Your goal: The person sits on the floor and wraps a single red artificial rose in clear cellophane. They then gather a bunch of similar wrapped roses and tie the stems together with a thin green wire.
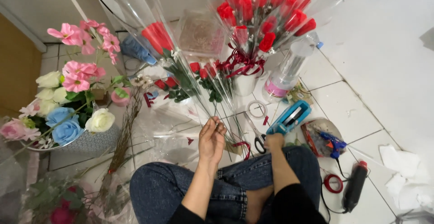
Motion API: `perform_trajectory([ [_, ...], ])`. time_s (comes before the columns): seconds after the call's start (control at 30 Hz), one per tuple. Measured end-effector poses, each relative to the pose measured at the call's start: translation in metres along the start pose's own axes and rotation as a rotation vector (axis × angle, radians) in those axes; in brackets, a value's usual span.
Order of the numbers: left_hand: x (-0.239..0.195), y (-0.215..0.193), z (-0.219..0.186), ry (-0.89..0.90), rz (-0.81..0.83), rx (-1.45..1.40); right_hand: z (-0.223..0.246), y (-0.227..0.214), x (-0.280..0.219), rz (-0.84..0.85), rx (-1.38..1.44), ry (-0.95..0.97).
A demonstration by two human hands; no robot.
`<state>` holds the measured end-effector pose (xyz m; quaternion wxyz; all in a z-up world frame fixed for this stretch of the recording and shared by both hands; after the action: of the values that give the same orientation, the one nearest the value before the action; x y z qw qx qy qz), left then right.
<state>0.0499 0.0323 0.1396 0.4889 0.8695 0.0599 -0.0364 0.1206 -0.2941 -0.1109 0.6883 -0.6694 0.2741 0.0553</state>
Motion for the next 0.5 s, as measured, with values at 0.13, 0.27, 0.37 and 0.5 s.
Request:
perform_trajectory([
  [0.13, -0.007, -0.006, -0.006, 0.031, -0.016, 0.041, 0.060, -0.035, -0.067, -0.118, 1.944, 0.076],
  [0.27, -0.006, -0.009, 0.002, 0.093, -0.036, 0.148, 0.122, -0.173, -0.230, 0.391, 2.391, -0.525],
  [0.37, -0.011, -0.001, 0.009, 0.151, -0.036, 0.230, 0.144, -0.192, -0.273, 0.514, 2.507, -0.582],
  [0.5, -0.023, 0.015, 0.003, 0.205, -0.044, 0.298, 0.159, -0.194, -0.288, 0.464, 2.443, -0.516],
])
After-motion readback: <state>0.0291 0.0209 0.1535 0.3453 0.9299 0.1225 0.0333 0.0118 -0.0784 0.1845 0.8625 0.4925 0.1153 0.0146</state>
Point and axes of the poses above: each hand's wrist, its own x-axis towards the middle knuckle, its own y-axis out of the palm, z = x × y, the point moved 5 cm from there along x, towards the middle knuckle, and after that the axes turned 12 degrees about x, right-handed, at the moved point
